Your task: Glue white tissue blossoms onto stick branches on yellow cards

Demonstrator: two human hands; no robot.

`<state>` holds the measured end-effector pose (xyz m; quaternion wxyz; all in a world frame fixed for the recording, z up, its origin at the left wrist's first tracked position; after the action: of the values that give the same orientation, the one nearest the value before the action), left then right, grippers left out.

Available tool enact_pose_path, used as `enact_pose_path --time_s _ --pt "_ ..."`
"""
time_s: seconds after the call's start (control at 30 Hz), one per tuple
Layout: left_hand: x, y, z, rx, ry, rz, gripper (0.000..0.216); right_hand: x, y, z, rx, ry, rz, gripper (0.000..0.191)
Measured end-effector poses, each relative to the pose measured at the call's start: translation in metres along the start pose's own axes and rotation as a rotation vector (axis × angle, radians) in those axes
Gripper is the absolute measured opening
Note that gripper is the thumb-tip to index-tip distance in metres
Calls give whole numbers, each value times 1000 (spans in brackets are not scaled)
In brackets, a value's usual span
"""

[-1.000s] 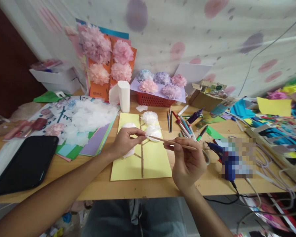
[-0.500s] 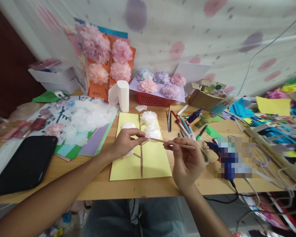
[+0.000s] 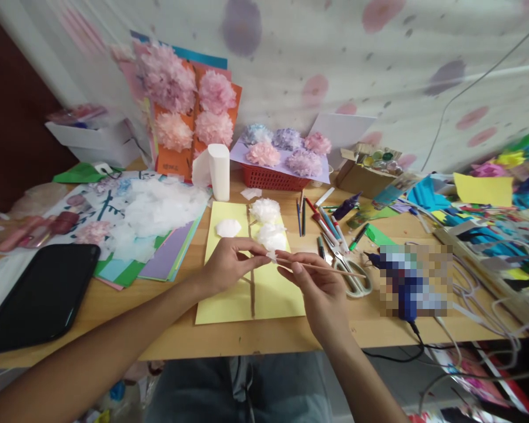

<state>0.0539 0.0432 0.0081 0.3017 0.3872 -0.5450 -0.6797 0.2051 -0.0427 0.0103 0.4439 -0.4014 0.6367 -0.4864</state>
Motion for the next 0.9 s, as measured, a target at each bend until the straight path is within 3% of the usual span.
enact_pose_path --time_s 0.27,0.53,0.73,0.9 --pt "-2 -11 -1 -39 52 33 21 -10 8 -1 -12 29 -42 26" --pt "-11 -15 12 -243 137 1 25 -57 4 6 168 -36 24 32" --pt "-9 -5 8 -602 30 -114 19 -92 13 10 482 -120 45 19" --pt "-7 -4 2 -711 -41 -109 20 -102 17 2 622 -184 54 16"
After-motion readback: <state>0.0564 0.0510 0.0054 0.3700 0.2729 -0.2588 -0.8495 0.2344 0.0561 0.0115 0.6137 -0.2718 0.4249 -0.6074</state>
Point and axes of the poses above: each hand's wrist, its own x-axis away from the middle knuckle, its own z-axis out of the back of the hand, y = z × x, the point moved 8 cm from there along -x, towards the middle knuckle, and after that the axes turned 3 degrees about x, right-handed, at the moved point
